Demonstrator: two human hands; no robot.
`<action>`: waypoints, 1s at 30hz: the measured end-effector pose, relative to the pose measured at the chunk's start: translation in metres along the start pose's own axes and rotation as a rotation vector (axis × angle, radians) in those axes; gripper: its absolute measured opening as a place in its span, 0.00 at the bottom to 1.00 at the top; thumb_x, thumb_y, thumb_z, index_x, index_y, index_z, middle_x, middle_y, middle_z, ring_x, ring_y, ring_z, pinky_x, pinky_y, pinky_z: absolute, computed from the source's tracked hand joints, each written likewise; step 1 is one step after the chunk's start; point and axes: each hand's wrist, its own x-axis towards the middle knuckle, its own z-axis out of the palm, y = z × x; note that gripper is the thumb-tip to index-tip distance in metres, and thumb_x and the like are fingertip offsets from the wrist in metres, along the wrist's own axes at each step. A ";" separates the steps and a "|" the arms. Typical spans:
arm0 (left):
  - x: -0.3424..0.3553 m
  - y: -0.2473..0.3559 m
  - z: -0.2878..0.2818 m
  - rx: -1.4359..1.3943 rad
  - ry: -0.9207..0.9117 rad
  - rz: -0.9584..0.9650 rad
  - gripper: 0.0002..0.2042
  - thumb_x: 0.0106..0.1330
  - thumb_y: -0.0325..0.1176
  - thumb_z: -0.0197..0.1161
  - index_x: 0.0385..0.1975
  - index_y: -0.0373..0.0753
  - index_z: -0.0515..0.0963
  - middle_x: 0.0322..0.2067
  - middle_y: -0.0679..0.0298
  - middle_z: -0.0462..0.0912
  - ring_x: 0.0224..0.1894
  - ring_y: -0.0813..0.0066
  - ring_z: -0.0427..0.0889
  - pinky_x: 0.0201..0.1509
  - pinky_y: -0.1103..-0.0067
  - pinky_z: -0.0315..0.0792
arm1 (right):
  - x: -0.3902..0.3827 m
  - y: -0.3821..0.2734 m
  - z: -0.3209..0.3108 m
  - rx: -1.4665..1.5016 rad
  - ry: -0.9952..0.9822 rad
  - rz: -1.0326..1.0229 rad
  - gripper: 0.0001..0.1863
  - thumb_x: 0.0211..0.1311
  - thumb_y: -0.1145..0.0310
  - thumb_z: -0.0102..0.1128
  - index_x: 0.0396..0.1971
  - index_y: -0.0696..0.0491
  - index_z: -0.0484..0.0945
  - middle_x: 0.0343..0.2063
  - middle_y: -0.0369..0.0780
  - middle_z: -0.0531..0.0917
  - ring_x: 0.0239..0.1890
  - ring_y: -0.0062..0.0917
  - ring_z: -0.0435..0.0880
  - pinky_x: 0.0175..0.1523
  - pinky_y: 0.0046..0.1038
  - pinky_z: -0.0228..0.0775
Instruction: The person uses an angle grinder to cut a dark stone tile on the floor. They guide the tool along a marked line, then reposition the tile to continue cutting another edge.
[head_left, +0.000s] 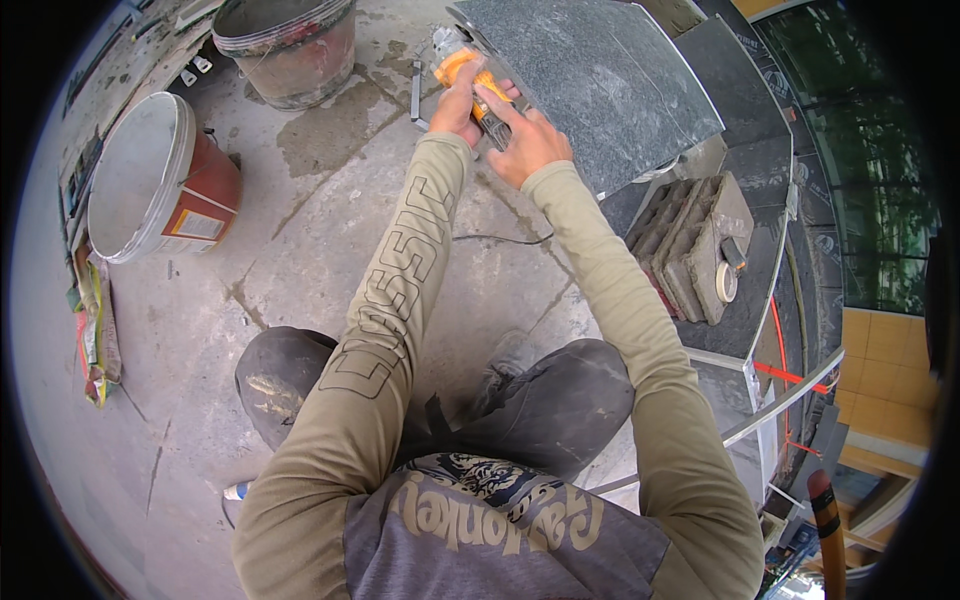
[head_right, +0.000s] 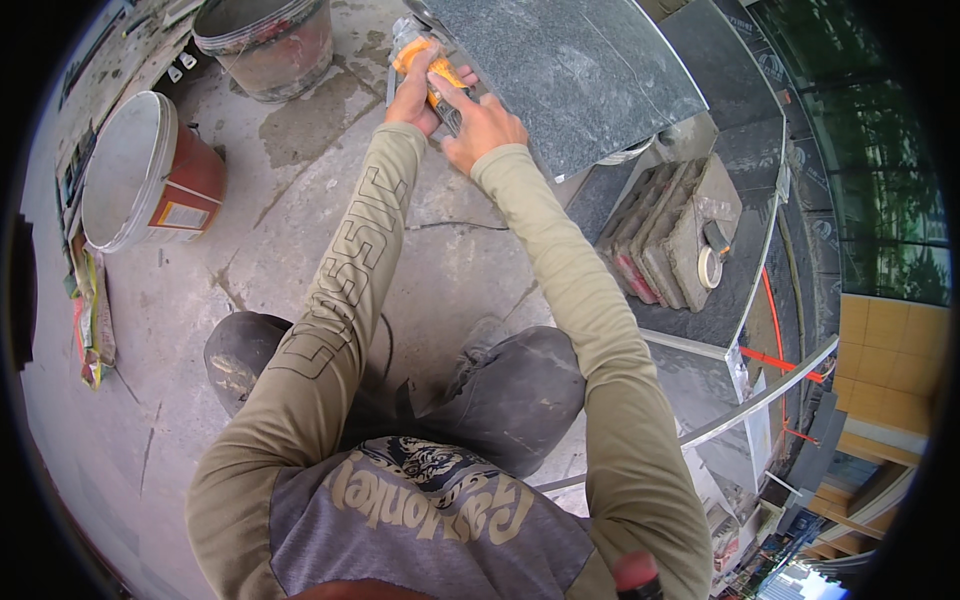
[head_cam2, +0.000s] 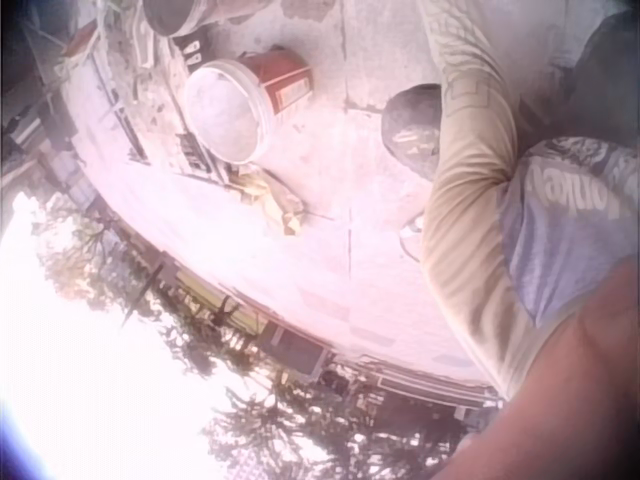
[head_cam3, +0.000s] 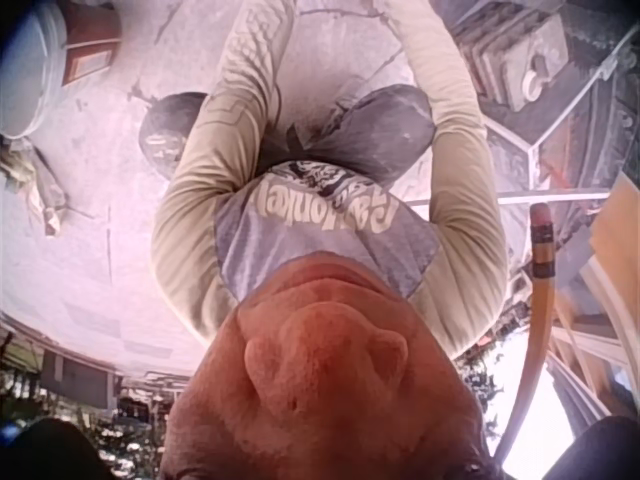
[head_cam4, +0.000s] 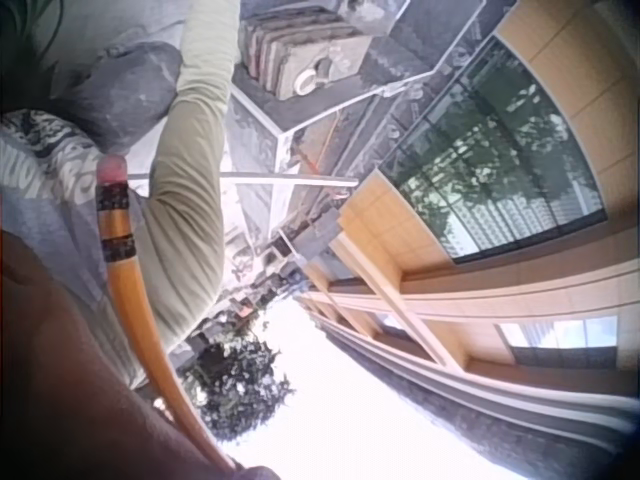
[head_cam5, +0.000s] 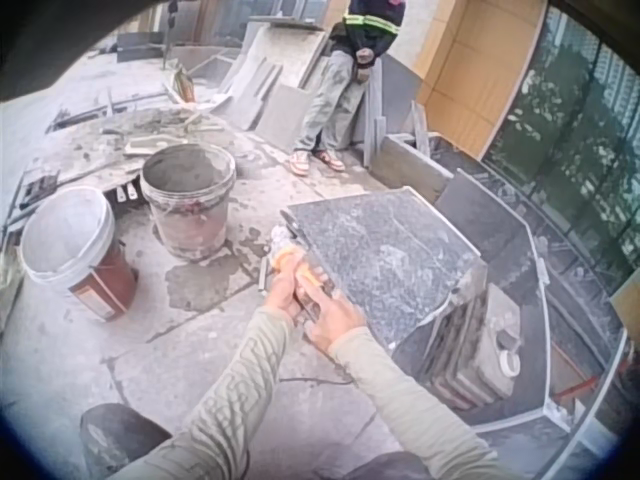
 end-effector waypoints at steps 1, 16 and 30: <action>0.002 0.001 -0.001 0.004 -0.004 0.003 0.30 0.74 0.49 0.65 0.66 0.37 0.64 0.48 0.44 0.84 0.46 0.50 0.90 0.50 0.59 0.88 | 0.001 -0.002 -0.002 -0.006 -0.018 0.017 0.49 0.56 0.63 0.70 0.76 0.10 0.60 0.52 0.50 0.82 0.52 0.52 0.87 0.59 0.49 0.81; -0.037 -0.012 0.007 -0.015 -0.069 -0.017 0.33 0.76 0.49 0.63 0.72 0.40 0.57 0.57 0.38 0.79 0.57 0.46 0.86 0.61 0.56 0.83 | -0.036 0.012 -0.001 -0.010 0.027 -0.038 0.50 0.55 0.60 0.70 0.76 0.09 0.58 0.47 0.49 0.83 0.46 0.51 0.89 0.54 0.48 0.84; -0.042 -0.017 0.010 -0.030 -0.054 -0.029 0.32 0.77 0.48 0.62 0.72 0.42 0.58 0.59 0.39 0.78 0.59 0.46 0.84 0.64 0.55 0.82 | -0.046 0.010 -0.008 0.034 0.051 -0.033 0.50 0.51 0.62 0.69 0.75 0.12 0.62 0.52 0.50 0.83 0.50 0.50 0.88 0.57 0.47 0.82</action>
